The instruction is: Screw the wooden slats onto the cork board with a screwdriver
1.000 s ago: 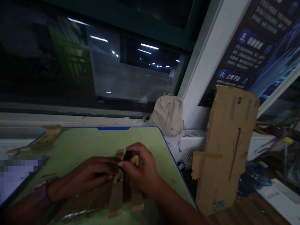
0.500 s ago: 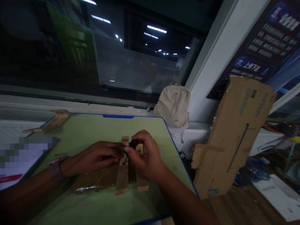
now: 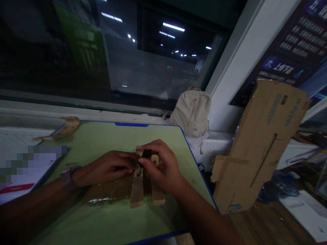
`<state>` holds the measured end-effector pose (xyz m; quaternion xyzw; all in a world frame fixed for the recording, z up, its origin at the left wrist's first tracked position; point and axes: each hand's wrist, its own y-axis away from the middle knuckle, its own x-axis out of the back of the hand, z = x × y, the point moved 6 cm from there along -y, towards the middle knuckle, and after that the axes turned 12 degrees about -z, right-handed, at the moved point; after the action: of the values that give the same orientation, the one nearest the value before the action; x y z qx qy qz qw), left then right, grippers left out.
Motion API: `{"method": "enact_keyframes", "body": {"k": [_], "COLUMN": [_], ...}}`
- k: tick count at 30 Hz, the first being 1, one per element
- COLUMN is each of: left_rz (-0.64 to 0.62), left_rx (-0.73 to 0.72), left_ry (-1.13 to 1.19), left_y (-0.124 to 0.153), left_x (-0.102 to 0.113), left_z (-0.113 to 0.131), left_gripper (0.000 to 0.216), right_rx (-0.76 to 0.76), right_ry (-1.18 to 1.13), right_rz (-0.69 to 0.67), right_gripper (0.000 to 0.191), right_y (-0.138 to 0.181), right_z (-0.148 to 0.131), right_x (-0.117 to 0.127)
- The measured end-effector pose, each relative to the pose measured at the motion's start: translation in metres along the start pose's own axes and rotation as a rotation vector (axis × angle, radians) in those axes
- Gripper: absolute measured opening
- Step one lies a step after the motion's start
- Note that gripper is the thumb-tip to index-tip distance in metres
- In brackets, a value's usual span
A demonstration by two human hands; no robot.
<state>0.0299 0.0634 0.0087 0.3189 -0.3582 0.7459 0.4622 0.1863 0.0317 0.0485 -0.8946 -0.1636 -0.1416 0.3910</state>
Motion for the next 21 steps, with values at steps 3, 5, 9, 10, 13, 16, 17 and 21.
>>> {"method": "enact_keyframes", "body": {"k": [3,5,9,10,13,16,17,21], "left_rz": [0.023,0.033,-0.006,-0.008,-0.003,-0.01,-0.009,0.011], "left_rx": [-0.013,-0.015,-0.002,-0.002,-0.004,0.002,0.002,-0.008], "left_ry": [0.0,-0.001,0.008,0.007,-0.009,-0.014,-0.014,-0.02], "left_y": [0.001,0.001,-0.001,-0.002,-0.002,-0.002,-0.002,-0.001], "left_x": [-0.001,0.0,-0.001,0.0,0.002,0.002,0.001,0.001], "left_z": [-0.002,-0.002,0.001,0.002,0.004,0.002,0.002,-0.001], "left_gripper": [0.015,0.014,0.015,0.015,0.016,0.016,0.016,0.015], "right_rx": [0.021,-0.007,-0.059,-0.06,-0.048,-0.013,0.003,0.06], "right_ry": [0.084,0.05,-0.105,-0.135,-0.144,-0.022,0.039,0.196], "right_rz": [-0.002,-0.018,-0.103,-0.112,-0.09,0.003,0.039,0.097], "right_gripper": [0.03,0.028,0.031,0.031,0.03,0.031,0.031,0.028], "right_y": [0.0,-0.001,-0.002,-0.002,-0.001,-0.001,-0.001,-0.001], "right_z": [-0.002,-0.002,-0.006,-0.006,-0.005,-0.003,-0.003,-0.01], "right_x": [0.004,0.004,-0.003,-0.005,-0.006,0.0,0.002,0.011]}}
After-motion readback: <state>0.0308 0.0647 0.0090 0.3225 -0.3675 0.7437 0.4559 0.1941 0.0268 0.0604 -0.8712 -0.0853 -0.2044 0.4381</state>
